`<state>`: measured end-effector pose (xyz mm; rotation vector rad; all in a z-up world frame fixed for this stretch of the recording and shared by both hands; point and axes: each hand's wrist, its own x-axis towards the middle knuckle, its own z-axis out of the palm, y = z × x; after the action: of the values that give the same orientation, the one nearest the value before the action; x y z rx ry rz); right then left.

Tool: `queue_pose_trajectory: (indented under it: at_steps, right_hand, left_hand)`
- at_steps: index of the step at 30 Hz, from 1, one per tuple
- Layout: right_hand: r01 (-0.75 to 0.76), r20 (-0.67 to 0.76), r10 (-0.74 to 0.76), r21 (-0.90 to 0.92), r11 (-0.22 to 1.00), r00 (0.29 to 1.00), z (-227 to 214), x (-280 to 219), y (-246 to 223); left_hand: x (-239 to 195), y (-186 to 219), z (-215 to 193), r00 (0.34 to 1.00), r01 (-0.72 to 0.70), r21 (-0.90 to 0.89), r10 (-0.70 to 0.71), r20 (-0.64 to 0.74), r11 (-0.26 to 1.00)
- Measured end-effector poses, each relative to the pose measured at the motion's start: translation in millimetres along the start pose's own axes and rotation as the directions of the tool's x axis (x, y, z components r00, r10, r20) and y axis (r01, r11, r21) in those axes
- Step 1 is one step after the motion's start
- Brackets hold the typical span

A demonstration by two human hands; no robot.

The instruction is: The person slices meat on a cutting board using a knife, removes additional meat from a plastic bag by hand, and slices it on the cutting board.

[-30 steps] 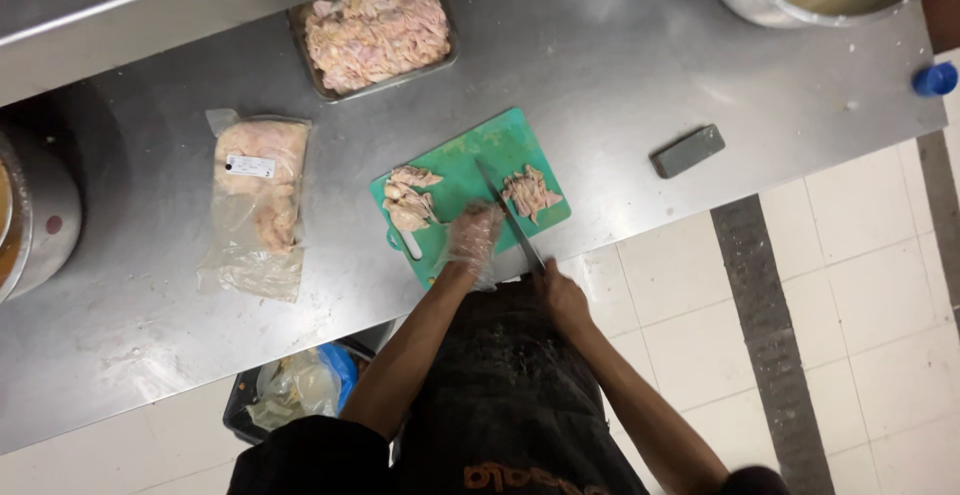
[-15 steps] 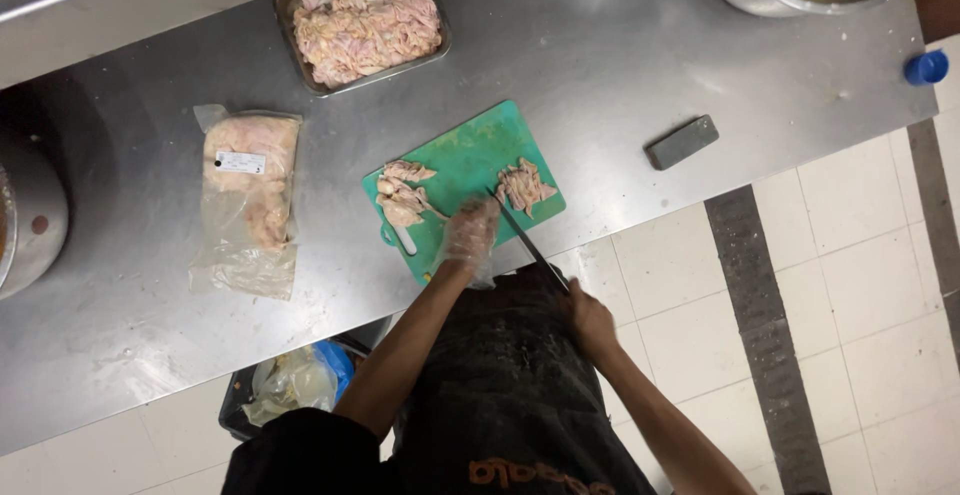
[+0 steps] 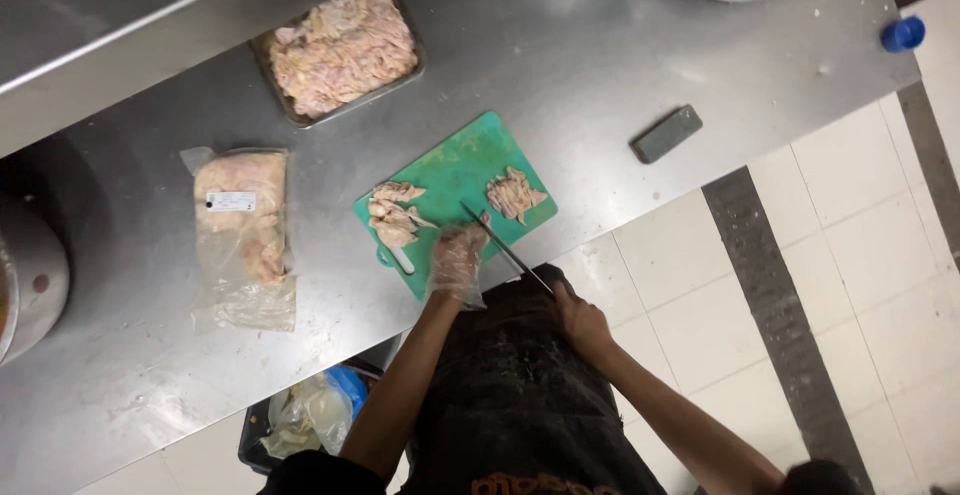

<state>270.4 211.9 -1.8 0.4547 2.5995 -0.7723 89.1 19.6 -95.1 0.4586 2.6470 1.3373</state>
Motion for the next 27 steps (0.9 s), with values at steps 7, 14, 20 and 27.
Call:
queue_pose_trajectory:
  at_steps: [7,14,20,27]
  right_hand:
    - [0.169,-0.175,-0.184,-0.099,0.981,0.967,32,67,-27]
    - [0.094,0.054,-0.091,-0.057,0.994,0.994,1,-39,56]
    - [0.028,-0.019,-0.027,0.059,0.998,0.999,7,-1,30]
    - [-0.063,-0.153,0.089,0.164,0.984,0.984,-18,52,-29]
  left_hand:
    - [-1,22,-15,0.996,-0.087,0.072,0.086,0.019,0.994]
    - [7,33,-14,0.996,0.000,0.157,0.013,-0.083,0.988]
    - [3,42,-30,0.997,-0.023,0.180,0.009,0.078,0.983]
    - [-11,16,-48,0.876,-0.482,0.425,0.420,0.235,0.766]
